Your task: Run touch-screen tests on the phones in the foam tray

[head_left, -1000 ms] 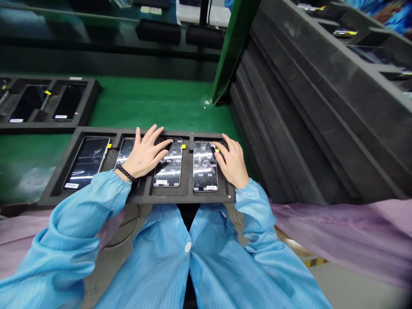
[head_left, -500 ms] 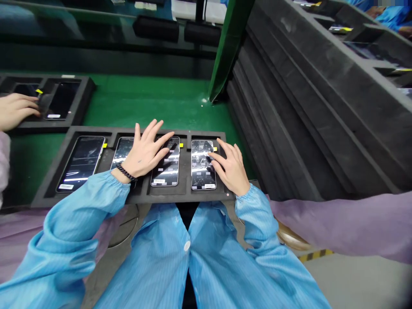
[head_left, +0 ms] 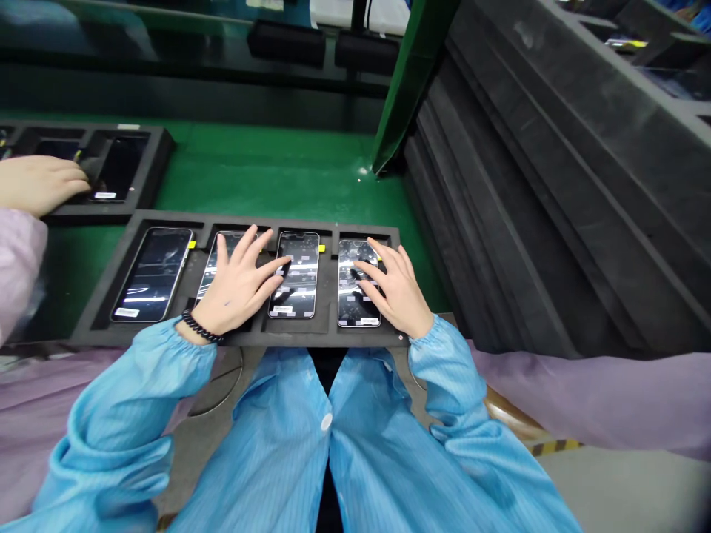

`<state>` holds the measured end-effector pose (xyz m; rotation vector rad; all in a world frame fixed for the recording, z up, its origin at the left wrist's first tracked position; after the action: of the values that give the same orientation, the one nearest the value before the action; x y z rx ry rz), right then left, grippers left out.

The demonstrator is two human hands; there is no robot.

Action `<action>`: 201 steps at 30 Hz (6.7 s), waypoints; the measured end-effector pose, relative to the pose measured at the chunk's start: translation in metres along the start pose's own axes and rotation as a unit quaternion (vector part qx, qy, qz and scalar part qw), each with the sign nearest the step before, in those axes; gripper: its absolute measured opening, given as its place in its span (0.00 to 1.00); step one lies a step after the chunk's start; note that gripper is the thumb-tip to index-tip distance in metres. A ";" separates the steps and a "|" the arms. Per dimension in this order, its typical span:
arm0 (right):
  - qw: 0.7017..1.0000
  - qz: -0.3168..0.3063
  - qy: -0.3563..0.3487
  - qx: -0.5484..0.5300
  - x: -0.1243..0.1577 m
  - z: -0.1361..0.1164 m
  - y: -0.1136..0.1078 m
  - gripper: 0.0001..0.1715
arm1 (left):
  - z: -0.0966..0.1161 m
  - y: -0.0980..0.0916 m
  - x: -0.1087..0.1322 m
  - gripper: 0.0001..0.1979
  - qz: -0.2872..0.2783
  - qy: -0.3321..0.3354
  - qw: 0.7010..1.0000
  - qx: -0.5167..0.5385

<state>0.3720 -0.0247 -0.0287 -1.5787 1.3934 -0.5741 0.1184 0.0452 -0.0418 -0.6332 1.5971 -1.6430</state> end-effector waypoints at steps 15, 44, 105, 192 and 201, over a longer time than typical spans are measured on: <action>0.999 -0.014 0.035 0.017 0.036 0.001 -0.004 0.22 | 0.011 -0.013 0.005 0.25 0.025 0.010 0.999 0.022; 0.999 -0.046 -0.005 0.019 0.019 -0.018 0.007 0.24 | 0.038 0.002 0.007 0.25 0.009 0.055 0.998 -0.002; 0.996 0.001 -0.086 -0.035 0.050 -0.040 -0.007 0.19 | 0.038 -0.014 0.069 0.26 0.048 0.143 0.988 0.032; 1.000 -0.024 0.008 0.007 -0.057 0.014 0.014 0.20 | 0.002 0.017 -0.076 0.29 -0.039 0.114 0.992 -0.026; 0.999 -0.041 0.001 0.019 -0.058 0.014 0.015 0.20 | 0.005 0.018 -0.075 0.30 -0.043 0.113 0.992 -0.034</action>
<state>0.3615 0.0359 -0.0356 -1.6114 1.3173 -0.6476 0.1705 0.1019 -0.0475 -0.5732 1.8173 -1.7819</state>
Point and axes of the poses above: each hand's wrist, its own x-axis away from the middle knuckle, its own y-axis out of the palm, z = x × y, the point moved 6 cm from there along -x, towards the middle knuckle, and after that the axes turned 11 degrees about -x, right-handed, at the moved point
